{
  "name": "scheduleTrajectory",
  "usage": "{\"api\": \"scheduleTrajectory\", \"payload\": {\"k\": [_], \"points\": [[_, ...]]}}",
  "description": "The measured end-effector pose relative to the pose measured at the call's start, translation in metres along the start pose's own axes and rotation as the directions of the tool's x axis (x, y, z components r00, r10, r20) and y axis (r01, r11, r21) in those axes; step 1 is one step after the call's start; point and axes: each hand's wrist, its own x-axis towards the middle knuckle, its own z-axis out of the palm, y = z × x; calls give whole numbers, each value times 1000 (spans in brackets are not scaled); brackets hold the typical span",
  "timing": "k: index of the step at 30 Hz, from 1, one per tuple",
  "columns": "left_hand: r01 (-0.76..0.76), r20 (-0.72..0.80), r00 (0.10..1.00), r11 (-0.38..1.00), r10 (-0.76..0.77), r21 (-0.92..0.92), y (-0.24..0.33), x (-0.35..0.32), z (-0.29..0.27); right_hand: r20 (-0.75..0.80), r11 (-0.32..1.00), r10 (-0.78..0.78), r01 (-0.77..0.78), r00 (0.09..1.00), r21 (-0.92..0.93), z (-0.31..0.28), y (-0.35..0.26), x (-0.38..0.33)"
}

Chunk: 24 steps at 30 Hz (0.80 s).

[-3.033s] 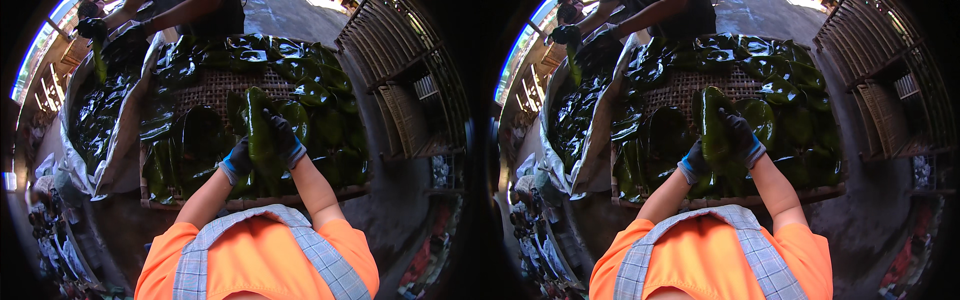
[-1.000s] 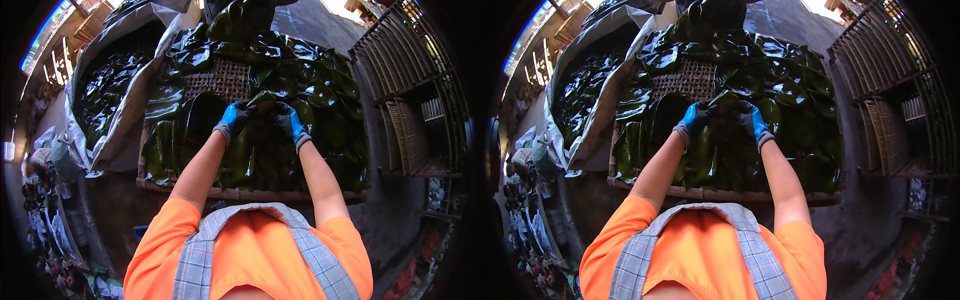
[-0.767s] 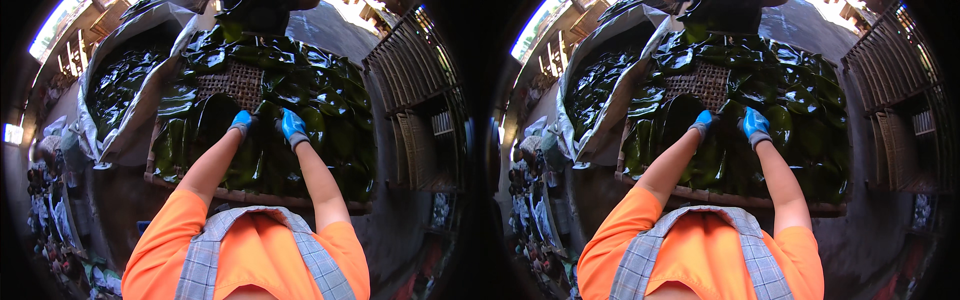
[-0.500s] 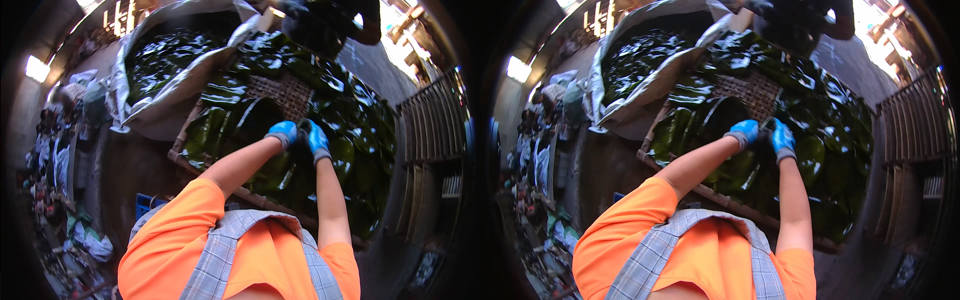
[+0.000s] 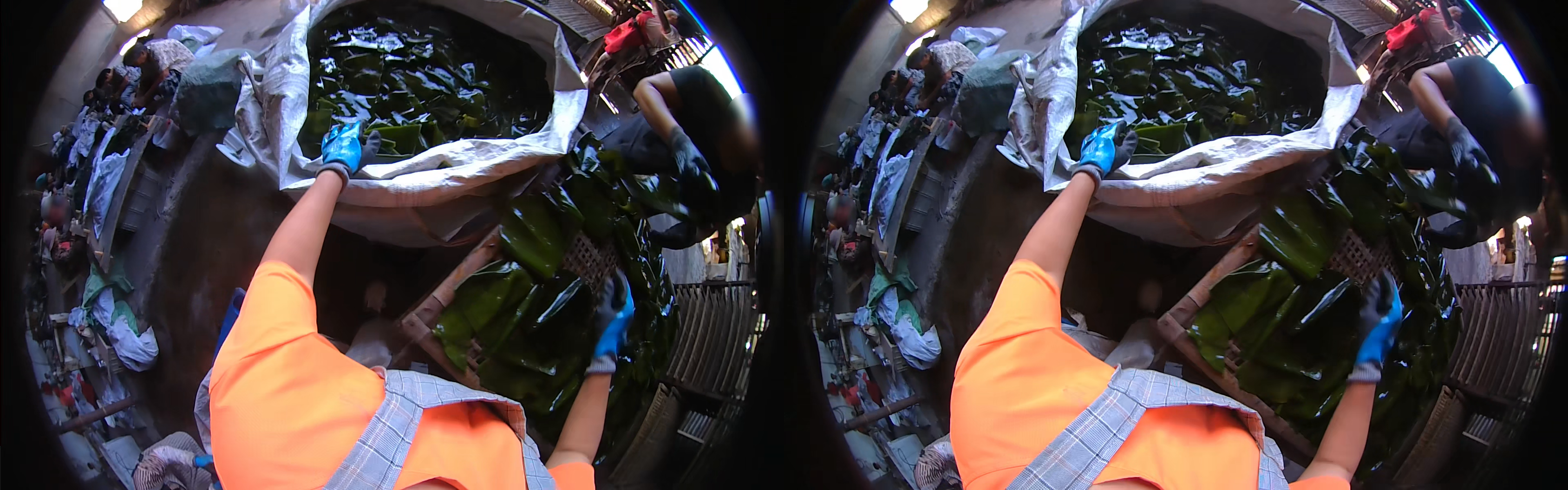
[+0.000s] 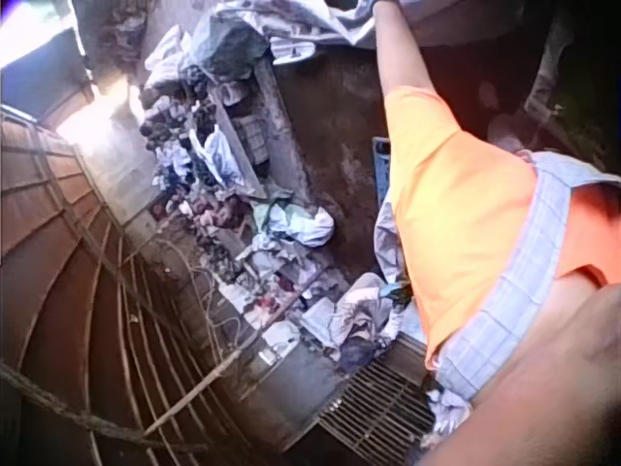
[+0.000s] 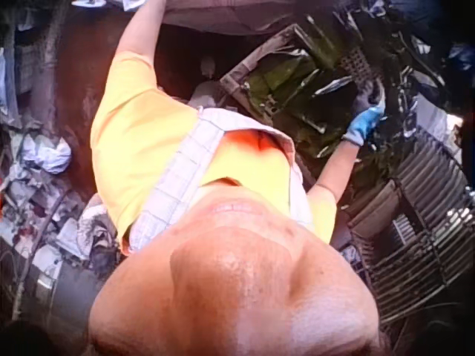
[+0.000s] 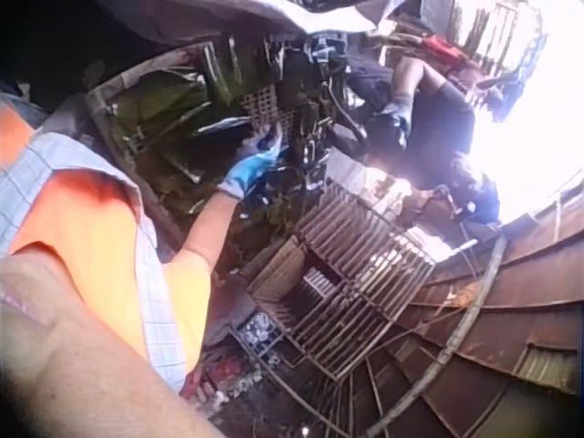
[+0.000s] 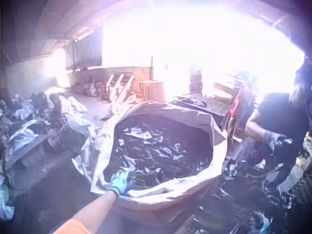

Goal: The person takes large sheets of kelp from a water-filled container and spreads them out onto a rectangular mesh rack before placing the rack onto a storage shelf.

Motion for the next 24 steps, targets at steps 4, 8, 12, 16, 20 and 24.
{"api": "scheduleTrajectory", "payload": {"k": [4, 8, 12, 16, 20, 24], "points": [[-115, 523, 850, 991, 64, 66, -48, -14, 58, 420, 925, -352, 379, 836, 20, 209, -128, 31], [-228, 386, 901, 973, 199, 29, -46, -57, 32, 726, 949, -236, 314, 646, 30, 395, -165, 66], [-179, 253, 954, 983, 161, 46, -58, -72, 58, 892, 843, 55, 458, 448, -283, 538, -112, 71], [-99, 325, 941, 995, 97, -12, -54, -67, 48, 845, 214, 120, 818, 520, -534, 582, -73, 15], [-94, 320, 941, 993, 110, -65, -58, -65, 50, 872, 401, 145, 778, 467, -484, 573, -63, 37], [-169, 119, 975, 975, 186, -143, -63, -67, 55, 699, 789, -93, 481, 710, -384, 536, -84, 74]]}}
